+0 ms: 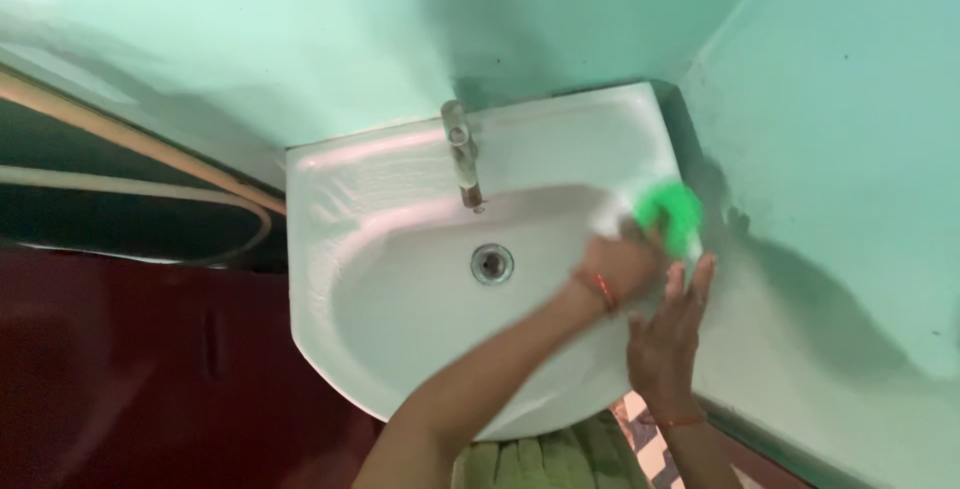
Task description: The person cleans a white ceramic sink and its faucet using a green scouring pad and then rinses it with water.
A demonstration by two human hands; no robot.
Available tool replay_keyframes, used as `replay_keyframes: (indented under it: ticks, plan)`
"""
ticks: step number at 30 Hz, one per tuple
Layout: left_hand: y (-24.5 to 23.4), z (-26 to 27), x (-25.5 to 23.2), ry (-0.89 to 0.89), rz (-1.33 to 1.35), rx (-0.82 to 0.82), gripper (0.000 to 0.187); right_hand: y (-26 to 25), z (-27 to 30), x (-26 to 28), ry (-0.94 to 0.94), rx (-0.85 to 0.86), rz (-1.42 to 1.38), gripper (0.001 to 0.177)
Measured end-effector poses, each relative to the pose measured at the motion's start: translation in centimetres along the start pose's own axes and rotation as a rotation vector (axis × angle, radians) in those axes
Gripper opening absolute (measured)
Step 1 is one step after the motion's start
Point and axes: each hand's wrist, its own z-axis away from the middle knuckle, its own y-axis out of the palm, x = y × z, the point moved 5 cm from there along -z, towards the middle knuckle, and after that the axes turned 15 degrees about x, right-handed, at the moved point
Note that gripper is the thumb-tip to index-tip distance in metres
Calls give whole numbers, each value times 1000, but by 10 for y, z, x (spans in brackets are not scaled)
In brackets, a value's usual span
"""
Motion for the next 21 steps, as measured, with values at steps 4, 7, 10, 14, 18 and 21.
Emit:
replay_keyframes:
  ticks: [4,7,10,14,18,21]
  plan:
    - [-76,-61,117,-298,210,-73,36,0,-5,2,-8,48,-57,71]
    - [-79,-69,116,-313,186,-43,36,0,1,-1,-16,30,-48,73]
    - [-51,-48,47,8,191,-202,44,4,-1,-10,-4,-33,-63,77]
    - [19,28,-18,255,58,87,60,6,1,-14,19,-21,-17,82]
    - [7,9,3,-4,-19,-32,68,-1,-4,3,-40,9,-86,85]
    - [-42,-22,79,-361,349,-265,49,-8,-34,17,82,149,-33,78]
